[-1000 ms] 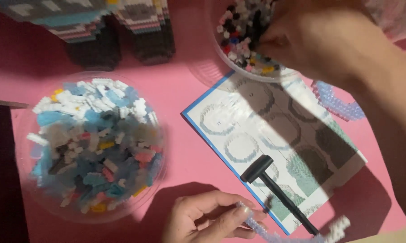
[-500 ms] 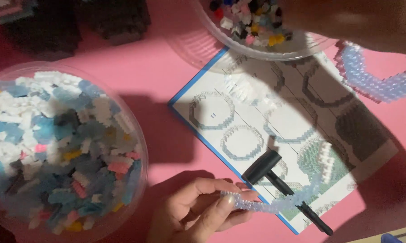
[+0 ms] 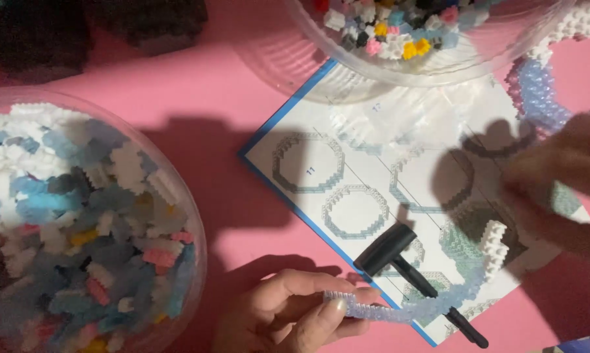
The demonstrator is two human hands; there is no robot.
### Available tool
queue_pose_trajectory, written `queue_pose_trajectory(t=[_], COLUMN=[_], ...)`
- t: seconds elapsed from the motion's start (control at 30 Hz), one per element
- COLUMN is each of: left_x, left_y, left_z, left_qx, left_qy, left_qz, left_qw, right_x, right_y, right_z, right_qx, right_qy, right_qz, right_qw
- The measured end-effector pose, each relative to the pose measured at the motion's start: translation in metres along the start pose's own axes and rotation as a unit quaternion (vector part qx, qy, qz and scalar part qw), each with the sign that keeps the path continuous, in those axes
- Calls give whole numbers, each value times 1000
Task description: Assembling a decorative item using small interlocking plastic beads by following a printed pattern.
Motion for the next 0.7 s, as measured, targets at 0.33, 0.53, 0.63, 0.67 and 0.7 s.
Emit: queue_pose_trajectory(t=[0.33, 0.53, 0.63, 0.67, 0.7], left_x=[-3, -5, -3, -3, -2], left_y=[-4, -5, -5, -4, -3], left_z=[4, -3, -1, 1, 2], left_qx=[-80, -23, -31, -33, -37], left_qy=[23, 53, 46, 43, 41], left_qz=[16, 39, 41, 45, 48], left_qw=[996, 998, 998, 997, 997], right_x=[-11, -14, -19, -23, -26], right_y=[-11, -12, -19, -22, -25], right_z=[42, 74, 54, 49, 43], right_qx=[7, -103, 17, 1, -14], right_qy=[84, 138, 93, 103, 112], right_qz=[-77, -214, -133, -127, -122], right_qw=[993, 961, 987, 987, 986])
Point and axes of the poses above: each hand's wrist, its own y-axis towards the middle knuckle, its own x-axis out of the back of the hand, z = x × y, the point moved 4 cm from there along y, towards the middle knuckle, and after that the axes turned 4 degrees about -z, right-handed, at the moved point
